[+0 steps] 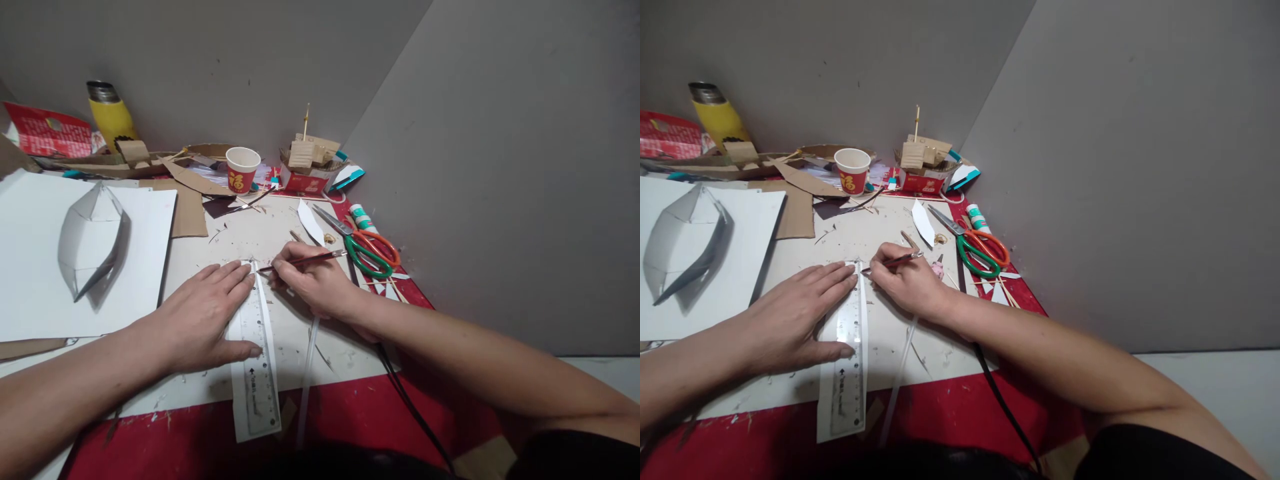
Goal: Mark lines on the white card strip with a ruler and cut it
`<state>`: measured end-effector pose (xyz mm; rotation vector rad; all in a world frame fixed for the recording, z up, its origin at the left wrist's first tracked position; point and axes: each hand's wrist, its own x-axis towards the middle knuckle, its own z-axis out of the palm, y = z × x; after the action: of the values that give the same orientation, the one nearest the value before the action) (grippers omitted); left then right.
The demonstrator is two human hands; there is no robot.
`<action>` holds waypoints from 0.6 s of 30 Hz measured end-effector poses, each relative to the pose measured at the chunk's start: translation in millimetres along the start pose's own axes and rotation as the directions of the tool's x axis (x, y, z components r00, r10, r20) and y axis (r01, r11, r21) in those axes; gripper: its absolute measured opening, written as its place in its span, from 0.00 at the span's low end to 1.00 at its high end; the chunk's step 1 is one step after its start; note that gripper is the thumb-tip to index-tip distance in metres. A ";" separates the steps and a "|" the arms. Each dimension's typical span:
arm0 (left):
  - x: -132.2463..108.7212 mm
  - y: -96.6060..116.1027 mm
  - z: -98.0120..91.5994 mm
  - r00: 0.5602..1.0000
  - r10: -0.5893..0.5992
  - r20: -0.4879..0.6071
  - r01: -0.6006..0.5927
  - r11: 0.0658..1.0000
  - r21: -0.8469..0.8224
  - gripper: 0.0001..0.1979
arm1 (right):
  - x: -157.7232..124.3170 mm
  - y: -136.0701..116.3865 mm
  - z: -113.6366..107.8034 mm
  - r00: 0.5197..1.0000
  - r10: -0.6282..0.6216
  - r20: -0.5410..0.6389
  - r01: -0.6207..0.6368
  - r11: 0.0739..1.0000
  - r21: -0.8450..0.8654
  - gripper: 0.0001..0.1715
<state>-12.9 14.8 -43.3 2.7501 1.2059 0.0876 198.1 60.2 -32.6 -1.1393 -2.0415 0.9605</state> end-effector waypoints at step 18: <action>1.2 1.3 -2.2 1.000 -0.005 0.007 0.005 1.000 -0.014 0.47 | -40.0 -29.3 -9.1 0.978 -0.011 0.207 0.037 0.992 -0.120 0.08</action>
<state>-11.3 15.0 -40.9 2.7336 1.2055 0.0860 210.1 16.9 -9.8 -1.1149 -2.3029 0.9874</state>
